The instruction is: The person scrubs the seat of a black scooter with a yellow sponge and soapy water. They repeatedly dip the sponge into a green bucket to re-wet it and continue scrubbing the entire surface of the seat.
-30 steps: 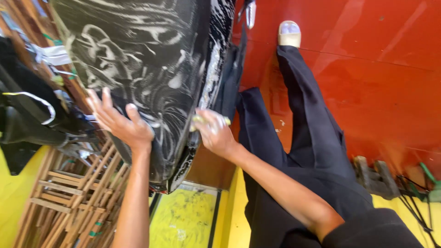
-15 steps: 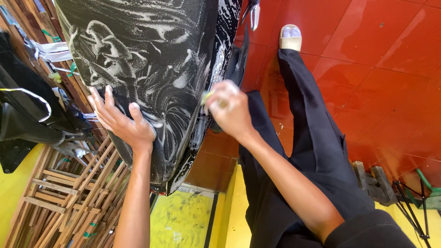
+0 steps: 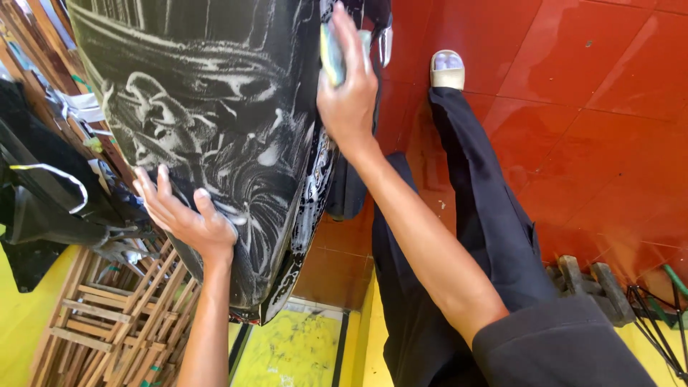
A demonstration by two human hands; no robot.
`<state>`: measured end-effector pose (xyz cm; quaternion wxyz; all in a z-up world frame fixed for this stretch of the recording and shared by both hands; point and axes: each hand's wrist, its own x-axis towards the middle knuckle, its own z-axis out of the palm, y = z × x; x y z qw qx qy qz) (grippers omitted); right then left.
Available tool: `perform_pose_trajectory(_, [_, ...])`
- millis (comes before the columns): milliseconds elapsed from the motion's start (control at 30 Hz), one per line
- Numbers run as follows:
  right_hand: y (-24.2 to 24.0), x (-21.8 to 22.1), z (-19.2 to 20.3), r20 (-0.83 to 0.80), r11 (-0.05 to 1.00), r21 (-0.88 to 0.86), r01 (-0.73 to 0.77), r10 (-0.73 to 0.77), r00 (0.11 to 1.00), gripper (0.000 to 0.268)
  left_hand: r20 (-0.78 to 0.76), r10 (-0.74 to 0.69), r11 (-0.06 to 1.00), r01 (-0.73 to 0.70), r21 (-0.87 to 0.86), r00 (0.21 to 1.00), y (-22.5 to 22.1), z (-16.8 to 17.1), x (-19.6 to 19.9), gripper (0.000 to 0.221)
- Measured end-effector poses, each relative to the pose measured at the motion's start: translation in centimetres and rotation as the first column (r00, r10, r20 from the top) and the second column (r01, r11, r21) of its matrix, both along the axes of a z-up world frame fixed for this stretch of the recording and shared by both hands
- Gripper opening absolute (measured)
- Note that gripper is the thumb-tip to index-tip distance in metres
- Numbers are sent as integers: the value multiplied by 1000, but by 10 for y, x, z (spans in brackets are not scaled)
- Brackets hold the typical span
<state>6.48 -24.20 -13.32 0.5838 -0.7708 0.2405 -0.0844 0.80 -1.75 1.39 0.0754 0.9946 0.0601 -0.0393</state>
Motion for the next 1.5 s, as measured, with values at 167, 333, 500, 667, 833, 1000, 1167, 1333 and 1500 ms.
perform_pose_trajectory(167, [-4, -35, -60, -81, 921, -228, -318, 307, 948, 80, -7, 6, 1000, -6, 3, 1000, 4, -4, 0, 55])
perform_pose_trajectory(333, [-16, -7, -115, -66, 866, -189, -462, 459, 886, 83, -11, 32, 999, -32, 3, 999, 1, -7, 0, 59])
perform_pose_trajectory(500, [-45, 100, -94, 82, 924, -367, -106, 145, 986, 24, -47, 41, 999, -41, -7, 998, 1, -5, 6, 52])
perform_pose_trajectory(667, [-15, 106, -135, 38, 970, -217, -113, 125, 991, 27, -81, 60, 998, -61, -3, 995, -3, -1, 10, 55])
perform_pose_trajectory(833, [-4, 96, -190, -47, 995, -81, -63, 60, 997, 31, -91, 20, 999, -23, -38, 996, 5, -6, 13, 56])
perform_pose_trajectory(1000, [-1, 71, -222, -109, 998, 41, -49, 53, 993, 36, -111, 62, 991, -75, -114, 992, 9, -9, 9, 62])
perform_pose_trajectory(1167, [-11, 63, -239, -132, 990, 137, -28, 46, 990, 41, -114, 54, 995, -63, -81, 992, 14, -13, 10, 57])
perform_pose_trajectory(1333, [-22, 60, -233, -149, 969, 247, -12, 50, 988, 46, -131, 61, 997, -67, -43, 990, 10, -8, 10, 54])
perform_pose_trajectory(1500, [-36, 59, -248, -174, 938, 346, 24, 39, 984, 50, -107, 79, 994, -86, -63, 991, 3, -11, 14, 53])
